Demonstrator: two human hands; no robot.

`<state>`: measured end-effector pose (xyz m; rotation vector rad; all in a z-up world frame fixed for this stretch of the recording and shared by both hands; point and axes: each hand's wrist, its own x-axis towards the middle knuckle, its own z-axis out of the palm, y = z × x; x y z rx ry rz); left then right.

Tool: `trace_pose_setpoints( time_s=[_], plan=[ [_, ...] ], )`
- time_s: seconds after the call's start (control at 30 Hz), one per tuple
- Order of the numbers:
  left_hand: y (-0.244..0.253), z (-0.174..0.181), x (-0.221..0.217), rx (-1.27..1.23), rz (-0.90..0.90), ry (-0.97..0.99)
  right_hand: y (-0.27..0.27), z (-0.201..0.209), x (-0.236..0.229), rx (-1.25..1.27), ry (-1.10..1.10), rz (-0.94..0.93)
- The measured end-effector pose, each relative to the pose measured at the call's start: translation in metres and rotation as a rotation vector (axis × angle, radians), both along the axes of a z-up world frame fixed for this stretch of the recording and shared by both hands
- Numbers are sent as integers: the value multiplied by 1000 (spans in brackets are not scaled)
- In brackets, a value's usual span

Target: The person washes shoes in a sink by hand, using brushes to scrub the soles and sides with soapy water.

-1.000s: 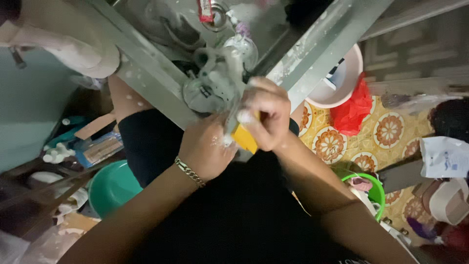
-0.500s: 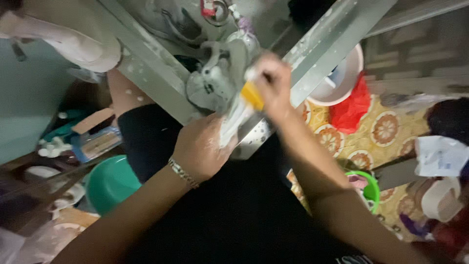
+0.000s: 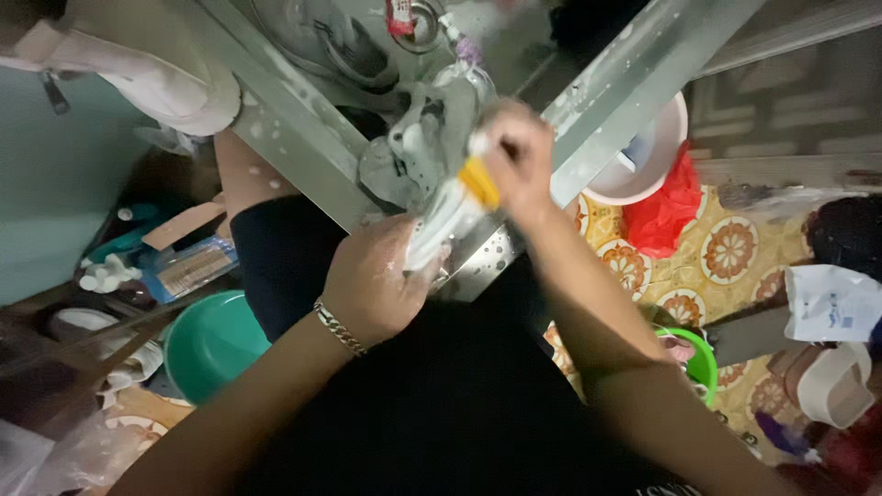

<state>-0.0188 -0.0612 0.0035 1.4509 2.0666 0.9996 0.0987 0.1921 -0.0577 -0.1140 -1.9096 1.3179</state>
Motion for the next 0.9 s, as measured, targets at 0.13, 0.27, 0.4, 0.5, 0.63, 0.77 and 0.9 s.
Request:
trace_pose_setpoints(
  time_s=[0.13,0.27,0.4,0.5,0.63,0.77,0.9],
  plan=[
    [0,-1,-11,-33,-74,-170,-20,10,1,-12,-5,-11],
    [-8,-6,-20,40,-68,-130,-9,1,-4,-27,22,7],
    [-3,0,-18,53,-90,-136,-1,-23,-6,70,114,-66],
    [-9,-5,-18,-43,20,-98,-33,16,-11,27,-5,35],
    [-14,0,-14,23,-28,-111,14,-34,-3,70,91,-8],
    [-13,-22,-3,279,30,-74,-72,62,-16,85,-1,4],
    [-5,-12,-3,265,65,-137,-69,65,-17,112,48,5]
  ],
)
